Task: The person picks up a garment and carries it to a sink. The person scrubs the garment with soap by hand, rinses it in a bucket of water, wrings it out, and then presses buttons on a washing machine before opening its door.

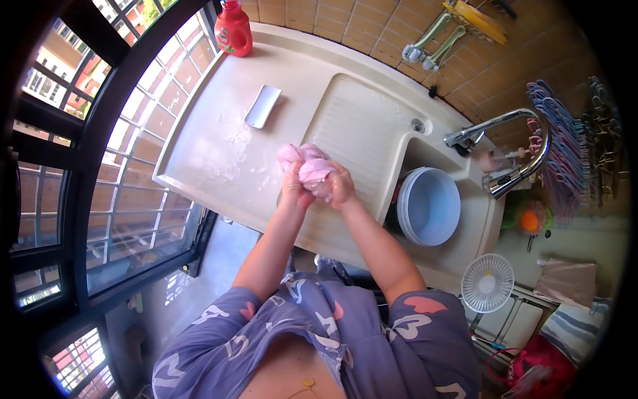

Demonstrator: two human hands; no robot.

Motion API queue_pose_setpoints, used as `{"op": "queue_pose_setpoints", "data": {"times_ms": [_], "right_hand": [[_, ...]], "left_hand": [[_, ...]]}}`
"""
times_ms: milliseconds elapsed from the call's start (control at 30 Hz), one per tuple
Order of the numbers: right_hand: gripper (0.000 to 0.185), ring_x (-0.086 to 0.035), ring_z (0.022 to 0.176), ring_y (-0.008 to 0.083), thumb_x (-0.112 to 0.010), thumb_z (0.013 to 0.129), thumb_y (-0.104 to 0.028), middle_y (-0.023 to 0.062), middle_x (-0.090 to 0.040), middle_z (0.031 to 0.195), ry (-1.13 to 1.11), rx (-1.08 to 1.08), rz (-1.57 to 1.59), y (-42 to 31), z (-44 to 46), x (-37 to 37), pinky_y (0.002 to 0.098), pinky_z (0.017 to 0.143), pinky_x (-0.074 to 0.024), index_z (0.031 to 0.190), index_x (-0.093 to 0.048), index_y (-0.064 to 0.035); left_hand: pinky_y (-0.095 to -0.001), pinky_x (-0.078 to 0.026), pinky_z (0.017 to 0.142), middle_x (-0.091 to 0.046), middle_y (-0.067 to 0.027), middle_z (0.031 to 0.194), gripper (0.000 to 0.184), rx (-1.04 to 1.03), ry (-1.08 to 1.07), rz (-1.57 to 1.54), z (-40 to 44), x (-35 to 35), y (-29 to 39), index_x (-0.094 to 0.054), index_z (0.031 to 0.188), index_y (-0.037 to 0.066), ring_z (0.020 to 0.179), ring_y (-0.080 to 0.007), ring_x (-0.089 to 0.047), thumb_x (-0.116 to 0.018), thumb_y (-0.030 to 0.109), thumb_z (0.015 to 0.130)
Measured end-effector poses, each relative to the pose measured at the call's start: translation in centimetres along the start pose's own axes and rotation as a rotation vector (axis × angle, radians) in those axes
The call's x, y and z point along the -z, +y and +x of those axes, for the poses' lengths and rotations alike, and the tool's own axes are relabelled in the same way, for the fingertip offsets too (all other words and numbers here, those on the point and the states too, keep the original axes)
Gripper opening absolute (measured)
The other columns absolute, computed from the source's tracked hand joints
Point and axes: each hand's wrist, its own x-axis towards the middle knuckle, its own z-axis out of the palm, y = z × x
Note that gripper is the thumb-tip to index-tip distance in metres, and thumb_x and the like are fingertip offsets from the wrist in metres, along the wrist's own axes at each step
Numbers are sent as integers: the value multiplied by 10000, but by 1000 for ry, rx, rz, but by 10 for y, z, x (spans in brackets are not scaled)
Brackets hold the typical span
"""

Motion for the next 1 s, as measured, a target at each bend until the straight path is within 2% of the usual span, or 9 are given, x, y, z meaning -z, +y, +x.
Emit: {"op": "queue_pose_setpoints", "data": {"times_ms": [67,367,433,467,533,700,767,900,1000], "right_hand": [[407,-662,1022,253,-445,884,-139,161,-647,1145,37,15,164,5,0,10,370,888,-553,1227,-570,40],[446,-645,1076,297,-406,965,-296,173,-642,1200,388,8,323,-29,-8,69,427,947,-519,1237,-575,14],[493,-594,1145,359,-540,913,-335,233,-600,1237,569,168,-606,-16,-3,140,446,977,-475,1226,-560,46],[493,-594,1145,359,-540,913,-335,233,-600,1237,551,158,-605,-21,-6,148,446,977,-475,1226,-560,46],[579,-516,1203,413,-655,846,-336,286,-526,1295,573,156,-1456,-24,-14,165,455,1012,-421,1231,-526,76],[645,-497,1179,425,-727,804,-234,304,-490,1309,196,250,-1347,-54,-26,189,452,1023,-403,1309,-465,71],[762,-481,1216,409,-763,771,-193,282,-486,1315,75,-70,-853,-81,-43,175,442,1028,-402,1390,-389,45],[945,-502,1232,367,-809,722,-154,221,-521,1297,-137,-210,-737,-101,-70,179,425,1010,-428,1487,-271,-11],[797,-573,1155,373,-784,750,-165,186,-592,1233,-116,514,-1517,-104,-89,177,437,981,-454,1428,-387,-28]], "left_hand": [[-472,-552,881,-626,-125,1100,407,9,26,25,2,-4,-5,-528,1229,56,1020,-304,-634,-645,178,859],[-422,-504,847,-581,-106,1197,515,340,100,780,-23,-57,-1,-542,1275,128,1019,-253,-606,-607,455,883],[-412,-512,824,-591,-102,1196,558,368,37,1070,-17,-51,2,-523,1335,131,985,-260,-619,-615,451,886],[-403,-528,784,-659,-91,1062,523,272,-16,1310,-14,-46,5,-601,1256,95,858,-217,-652,-642,430,856],[-400,-538,792,-695,-129,954,426,-168,-54,1763,-10,-25,11,-664,1158,74,829,-287,-665,-657,344,829],[-401,-530,829,-699,-149,928,397,-540,49,2321,-41,-36,33,-687,1132,104,908,-345,-645,-673,302,788],[-428,-503,902,-674,-154,1108,371,-297,38,2446,-50,-40,40,-678,1156,139,1089,-334,-604,-679,278,812],[-623,-267,1081,-480,-148,1413,491,-745,93,2526,-69,4,26,-623,1244,191,1350,-407,-355,-688,210,758],[-632,-230,1099,-455,-147,1440,556,-712,206,2420,-98,-9,28,-590,1283,193,1370,-391,-344,-685,184,735]]}}
